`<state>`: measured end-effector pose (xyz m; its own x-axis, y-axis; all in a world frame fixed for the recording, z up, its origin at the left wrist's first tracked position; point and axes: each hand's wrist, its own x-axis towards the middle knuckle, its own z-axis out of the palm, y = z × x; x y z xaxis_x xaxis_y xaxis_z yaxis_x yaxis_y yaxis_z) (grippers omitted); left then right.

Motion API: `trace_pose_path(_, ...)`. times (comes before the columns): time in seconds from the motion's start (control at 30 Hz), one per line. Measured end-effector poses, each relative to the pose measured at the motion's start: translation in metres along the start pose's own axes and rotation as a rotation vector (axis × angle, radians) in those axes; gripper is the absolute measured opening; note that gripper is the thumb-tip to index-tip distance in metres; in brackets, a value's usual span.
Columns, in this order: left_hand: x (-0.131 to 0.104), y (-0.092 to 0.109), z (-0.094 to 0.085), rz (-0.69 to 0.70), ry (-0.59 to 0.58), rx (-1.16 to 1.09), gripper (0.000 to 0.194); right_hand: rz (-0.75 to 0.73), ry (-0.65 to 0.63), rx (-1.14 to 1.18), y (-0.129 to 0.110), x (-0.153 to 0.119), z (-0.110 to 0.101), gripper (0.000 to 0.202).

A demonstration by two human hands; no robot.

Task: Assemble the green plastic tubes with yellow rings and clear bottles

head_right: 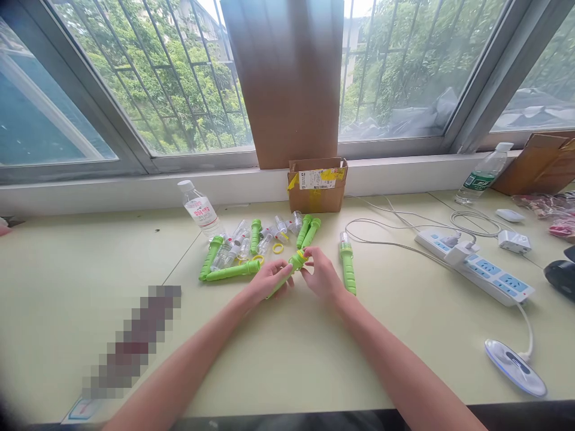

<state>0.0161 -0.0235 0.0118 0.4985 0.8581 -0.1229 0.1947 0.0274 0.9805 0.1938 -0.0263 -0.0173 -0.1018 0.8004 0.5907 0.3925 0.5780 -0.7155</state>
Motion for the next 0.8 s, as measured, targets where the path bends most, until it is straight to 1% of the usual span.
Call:
trace_pose_path(0.13, 0.0001, -0.0021, -0.0002, -0.009, -0.008, -0.014, 0.044, -0.005, 0.022, -0.007, 0.0018, -0.0008, 0.0008, 0.015)
trace_pose_path(0.3, -0.0007, -0.0008, -0.0007, -0.002, -0.047, -0.026, 0.045, -0.002, 0.025, -0.007, 0.0003, -0.0007, 0.0000, 0.015)
trace_pose_path(0.43, -0.0022, 0.0021, 0.0000, -0.050, -0.083, -0.065, 0.045, -0.001, 0.000, 0.021, -0.0010, -0.0004, -0.0010, 0.017)
trace_pose_path(0.57, -0.0037, 0.0035, 0.0004, -0.108, -0.135, -0.190, 0.044, -0.012, -0.002, 0.046, -0.0020, -0.0002, -0.0011, 0.017)
trace_pose_path(0.7, -0.0042, 0.0042, -0.0013, -0.178, -0.166, -0.272, 0.044, -0.018, 0.006, 0.023, -0.0028, 0.0007, -0.0009, 0.019)
trace_pose_path(0.8, -0.0040, 0.0048, -0.0021, -0.198, -0.181, -0.298, 0.044, -0.025, 0.017, -0.004, -0.0031, 0.0010, -0.0004, 0.020)
